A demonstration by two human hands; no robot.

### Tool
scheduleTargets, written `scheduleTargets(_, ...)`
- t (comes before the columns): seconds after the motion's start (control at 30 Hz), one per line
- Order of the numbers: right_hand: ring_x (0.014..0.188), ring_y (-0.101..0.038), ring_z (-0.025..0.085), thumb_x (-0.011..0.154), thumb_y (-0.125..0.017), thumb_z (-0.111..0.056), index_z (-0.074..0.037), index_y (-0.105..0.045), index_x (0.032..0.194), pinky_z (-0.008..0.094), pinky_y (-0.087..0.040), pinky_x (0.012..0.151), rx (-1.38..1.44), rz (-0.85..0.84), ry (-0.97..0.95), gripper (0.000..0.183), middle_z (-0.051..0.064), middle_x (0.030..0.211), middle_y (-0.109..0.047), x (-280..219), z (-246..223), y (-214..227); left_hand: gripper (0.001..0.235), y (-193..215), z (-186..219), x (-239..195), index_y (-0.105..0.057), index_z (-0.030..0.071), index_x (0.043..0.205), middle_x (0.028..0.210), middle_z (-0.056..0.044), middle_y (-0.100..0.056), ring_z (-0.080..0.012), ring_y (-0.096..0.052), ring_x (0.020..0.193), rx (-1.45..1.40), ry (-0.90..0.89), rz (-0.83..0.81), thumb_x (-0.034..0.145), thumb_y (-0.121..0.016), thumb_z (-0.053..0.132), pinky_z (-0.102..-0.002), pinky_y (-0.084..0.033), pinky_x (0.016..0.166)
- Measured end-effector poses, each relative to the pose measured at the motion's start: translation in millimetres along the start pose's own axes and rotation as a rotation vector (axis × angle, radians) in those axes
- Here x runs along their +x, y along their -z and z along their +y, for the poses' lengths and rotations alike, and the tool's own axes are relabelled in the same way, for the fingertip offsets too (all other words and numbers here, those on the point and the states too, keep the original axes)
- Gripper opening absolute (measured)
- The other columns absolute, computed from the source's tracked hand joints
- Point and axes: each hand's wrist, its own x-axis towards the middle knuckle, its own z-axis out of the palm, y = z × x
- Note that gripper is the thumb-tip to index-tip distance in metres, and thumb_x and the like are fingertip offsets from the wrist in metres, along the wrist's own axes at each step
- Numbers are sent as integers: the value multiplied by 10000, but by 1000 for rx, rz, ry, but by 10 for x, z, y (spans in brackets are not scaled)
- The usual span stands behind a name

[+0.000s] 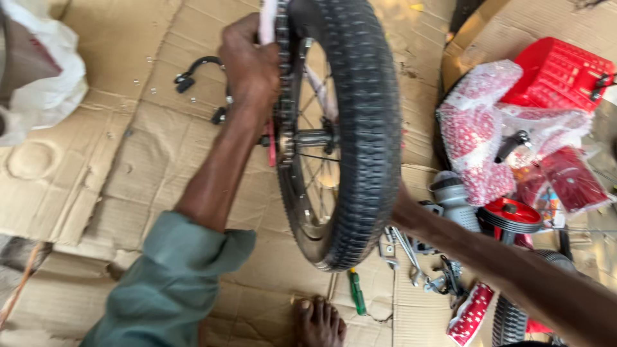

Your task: The person assembles a child's bicycle by attaching the rear wheel, adjusting the chain, and installing the rear fender. They use a wrench and screwdriver to tighten bolts and secure the components to the frame.

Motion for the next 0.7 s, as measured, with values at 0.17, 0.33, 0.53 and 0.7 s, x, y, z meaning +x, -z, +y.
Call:
scheduleTargets(0.17,786,-649,153,968,-591,-197,-92,-597,1148,319,-604,647,60,-48,-202,209,41,911,-658,215,-396,37,267,28,-28,-11,-751,15,932,732,-37,-704,-96,-615,590,62,54,-3,796,-590,-149,-299,-458,492)
scheduleTargets(0.33,454,-471,22,1061,-499,-334,-138,-646,880,208,-369,320,393,-133,-445,305,-112,618,-559,327,-734,163,345,41,93,-128,-765,-2,975,809,-14,-718,-91,-603,660,-247,185,18,808,-523,-183,-287,-483,554)
scheduleTargets(0.53,417,-374,70,1033,-461,-298,-47,-698,1003,240,-302,355,15,133,-669,347,-22,615,-533,418,-765,552,318,-275,68,-131,-766,4,969,795,2,-701,-70,-584,676,-166,195,89,812,-549,-168,-269,-477,576)
scheduleTargets(0.7,692,-667,133,998,-570,-255,21,-664,1209,313,-579,623,15,210,-605,360,88,918,-729,352,-836,1186,130,-951,22,-267,-689,-70,905,793,-35,-632,-133,-572,730,-968,290,319,901,-559,-59,-306,-446,589)
